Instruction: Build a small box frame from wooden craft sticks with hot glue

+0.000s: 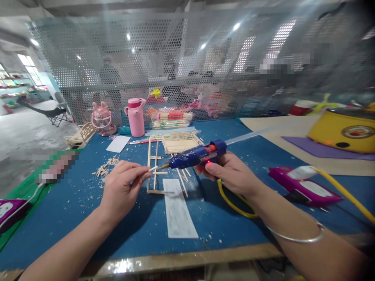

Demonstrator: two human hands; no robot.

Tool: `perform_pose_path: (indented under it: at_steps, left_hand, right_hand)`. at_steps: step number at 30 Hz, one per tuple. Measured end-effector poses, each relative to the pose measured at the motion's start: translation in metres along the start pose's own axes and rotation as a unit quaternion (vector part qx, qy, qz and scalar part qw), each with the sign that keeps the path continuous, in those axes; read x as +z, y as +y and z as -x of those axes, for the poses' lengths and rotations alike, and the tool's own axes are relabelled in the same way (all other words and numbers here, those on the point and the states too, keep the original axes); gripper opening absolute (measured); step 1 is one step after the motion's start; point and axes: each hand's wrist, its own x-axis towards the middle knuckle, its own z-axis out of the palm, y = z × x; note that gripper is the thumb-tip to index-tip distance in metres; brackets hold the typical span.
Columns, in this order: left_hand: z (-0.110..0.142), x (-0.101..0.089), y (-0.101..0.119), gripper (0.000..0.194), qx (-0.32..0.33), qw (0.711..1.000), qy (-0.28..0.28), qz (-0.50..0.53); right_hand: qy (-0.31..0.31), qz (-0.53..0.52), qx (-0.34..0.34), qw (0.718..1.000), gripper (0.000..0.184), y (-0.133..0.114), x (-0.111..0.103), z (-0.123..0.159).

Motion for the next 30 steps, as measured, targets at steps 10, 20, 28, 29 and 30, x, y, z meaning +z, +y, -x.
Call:
perform_pose_path:
  at_steps: [10, 20, 28, 29, 30]
  left_hand:
    - [0.0006, 0.0, -0.0001, 0.01, 0.013, 1.0, -0.002, 0.0]
    - [0.0012, 0.0003, -0.0005, 0.009, 0.024, 1.0, -0.005, -0.011]
    - [0.0014, 0.0012, -0.002, 0.008, 0.042, 0.999, 0.01, -0.013]
    - [0.0015, 0.0011, -0.0022, 0.008, 0.041, 0.999, 0.01, -0.014]
    - [0.0017, 0.001, -0.0023, 0.009, 0.04, 0.999, 0.01, -0.014]
  right_hand:
    - [0.011, -0.008, 0.011, 1.0, 0.042, 0.0002, -0.0006, 0.0003]
    - [0.014, -0.012, -0.005, 1.0, 0.042, 0.001, -0.0002, -0.0001]
    - [0.006, 0.009, 0.0, 1.0, 0.043, 0.0046, -0.0019, -0.0005]
    - [0.003, 0.01, 0.001, 1.0, 0.043, 0.0046, -0.0018, -0.0003]
    - [0.001, 0.006, 0.002, 1.0, 0.043, 0.0044, -0.0015, -0.0002]
